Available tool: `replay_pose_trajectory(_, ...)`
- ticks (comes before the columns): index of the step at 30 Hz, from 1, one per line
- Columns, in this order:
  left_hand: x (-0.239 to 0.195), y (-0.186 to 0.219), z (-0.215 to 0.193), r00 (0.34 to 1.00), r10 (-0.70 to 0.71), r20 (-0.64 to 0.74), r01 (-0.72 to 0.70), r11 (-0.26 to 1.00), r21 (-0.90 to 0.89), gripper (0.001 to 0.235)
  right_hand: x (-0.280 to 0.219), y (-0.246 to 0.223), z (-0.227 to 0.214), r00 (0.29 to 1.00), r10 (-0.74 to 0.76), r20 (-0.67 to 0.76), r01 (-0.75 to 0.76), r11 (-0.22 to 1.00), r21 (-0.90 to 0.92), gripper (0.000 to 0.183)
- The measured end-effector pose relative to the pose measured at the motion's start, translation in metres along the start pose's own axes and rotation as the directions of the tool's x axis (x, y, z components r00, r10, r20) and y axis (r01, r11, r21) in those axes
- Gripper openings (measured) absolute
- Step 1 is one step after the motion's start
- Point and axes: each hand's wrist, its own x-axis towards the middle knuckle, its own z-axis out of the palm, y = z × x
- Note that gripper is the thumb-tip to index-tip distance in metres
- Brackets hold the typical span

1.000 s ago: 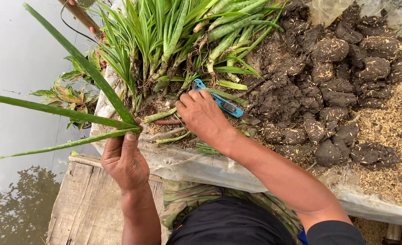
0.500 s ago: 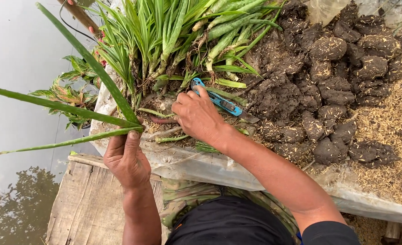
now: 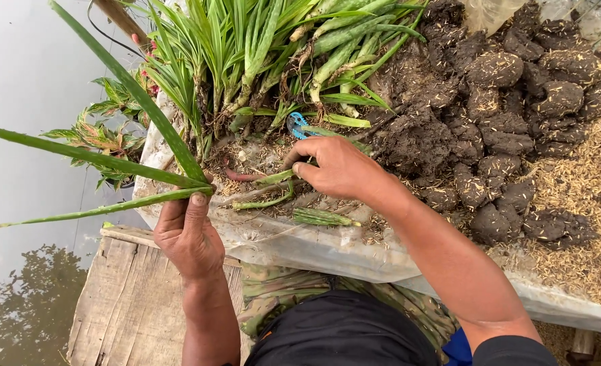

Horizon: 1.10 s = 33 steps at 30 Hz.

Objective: The person trims the tips of long green plant leaves using a blue utility knife. They then bundle the trimmed leaves together and place them on a pile of soil and rice husks on a wooden platform.

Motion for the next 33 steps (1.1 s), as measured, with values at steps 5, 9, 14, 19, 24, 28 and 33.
replay_pose_trajectory(5,-0.001,0.008,0.01,1.0,0.002,0.023,-0.002,1.0,0.018,0.038,0.012,0.022,-0.003,0.965,-0.114,-0.235,0.027,0.938,-0.346,0.028)
replay_pose_trajectory(9,-0.001,0.004,0.008,1.0,0.006,0.029,-0.007,0.999,0.032,0.037,0.006,0.03,0.004,0.915,-0.234,-0.329,0.021,0.84,-0.542,0.024)
replay_pose_trajectory(14,-0.003,0.002,0.016,1.0,-0.012,0.006,0.012,1.0,0.014,0.037,0.011,0.035,0.039,0.956,-0.159,-0.245,0.019,0.872,-0.489,0.03)
replay_pose_trajectory(19,-0.007,0.001,0.02,1.0,-0.022,0.006,0.021,1.0,0.02,0.037,0.027,0.052,0.074,0.981,-0.113,-0.159,0.005,0.831,-0.556,0.034)
replay_pose_trajectory(24,-0.009,0.002,0.022,0.999,-0.044,0.018,0.043,0.998,0.034,0.039,0.026,0.067,0.071,0.935,-0.273,-0.226,0.097,0.809,-0.58,0.021)
replay_pose_trajectory(28,-0.014,0.01,0.041,0.997,-0.045,0.055,0.043,0.998,0.041,0.036,0.004,0.045,0.054,0.924,-0.289,-0.251,0.129,0.852,-0.507,0.021)
replay_pose_trajectory(33,-0.021,0.004,0.04,0.997,-0.042,0.07,0.036,0.996,0.087,0.038,-0.034,0.004,0.023,0.89,-0.352,-0.29,0.287,0.926,-0.245,0.017)
